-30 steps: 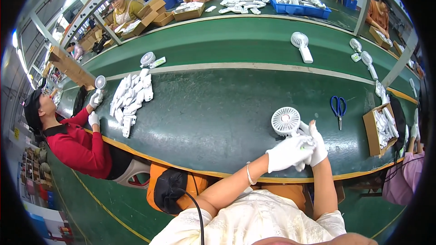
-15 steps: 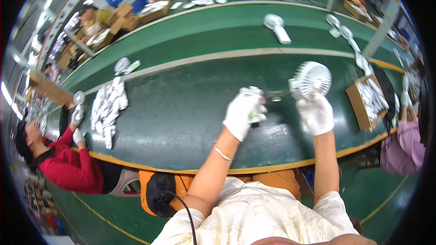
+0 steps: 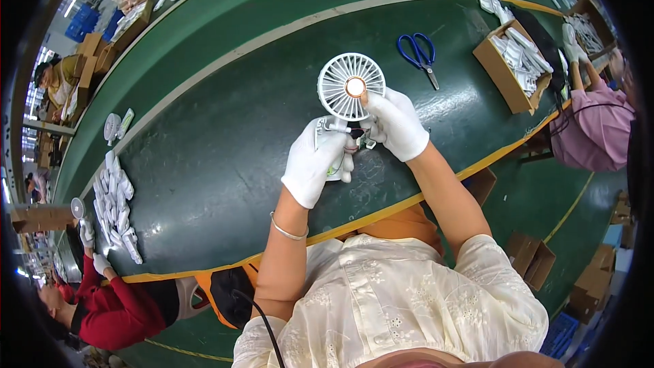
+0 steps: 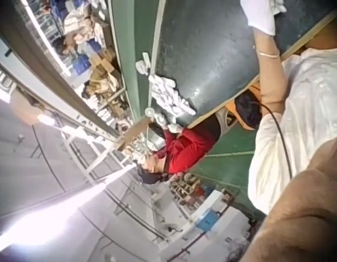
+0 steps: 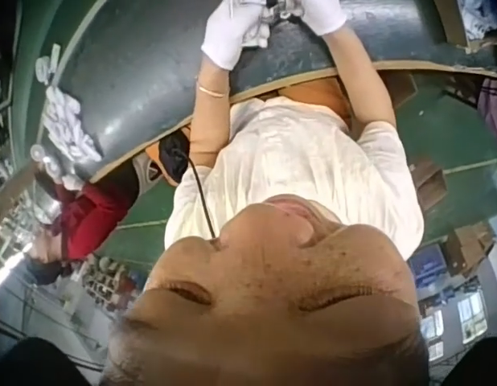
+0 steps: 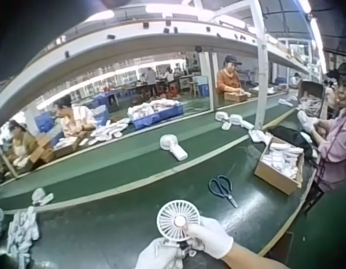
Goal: The person puts on gloves, tests and assembles handheld fans by fitting components and plastic casings together, and rests their hands on the table.
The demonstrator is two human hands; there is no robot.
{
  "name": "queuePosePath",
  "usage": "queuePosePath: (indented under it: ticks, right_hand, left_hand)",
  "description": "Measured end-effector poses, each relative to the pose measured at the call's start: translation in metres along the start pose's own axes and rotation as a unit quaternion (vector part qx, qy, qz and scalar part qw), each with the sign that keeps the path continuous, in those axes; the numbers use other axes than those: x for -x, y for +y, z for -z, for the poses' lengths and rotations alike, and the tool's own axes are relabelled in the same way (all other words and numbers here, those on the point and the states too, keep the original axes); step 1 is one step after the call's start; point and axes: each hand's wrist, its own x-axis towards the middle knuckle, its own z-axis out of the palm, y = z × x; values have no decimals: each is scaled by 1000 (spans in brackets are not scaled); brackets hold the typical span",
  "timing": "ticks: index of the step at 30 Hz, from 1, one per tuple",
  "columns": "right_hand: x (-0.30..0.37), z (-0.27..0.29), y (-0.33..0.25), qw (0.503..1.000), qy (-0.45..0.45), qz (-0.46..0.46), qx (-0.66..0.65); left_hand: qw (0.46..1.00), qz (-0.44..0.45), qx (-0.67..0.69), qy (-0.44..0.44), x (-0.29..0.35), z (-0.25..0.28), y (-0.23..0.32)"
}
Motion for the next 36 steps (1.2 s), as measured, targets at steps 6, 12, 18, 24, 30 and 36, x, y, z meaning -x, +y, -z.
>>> queuePosePath:
  ticks: [6, 12, 18, 24, 30, 36]
  right_hand:
    - [6, -3, 3, 1000, -10, -8, -3]
    - [5, -2, 10, 998, -5, -14, 69]
    - [15, -10, 10, 977, -12, 102, 188]
    - [15, -26, 21, 906, -59, 267, 324]
    - [13, -17, 26, 793, -27, 387, 470]
    - [17, -20, 27, 755, -1, 453, 475]
  left_hand:
    - [997, 43, -32, -56, 5, -2, 0]
    - [997, 28, -65, -3, 4, -1, 0]
    - [990, -33, 109, 78, 0, 14, 0]
    - [999, 12, 20, 46, -2, 13, -10]
    - [998, 39, 29, 37, -4, 15, -9]
    - [998, 37, 42, 43, -3, 16, -9]
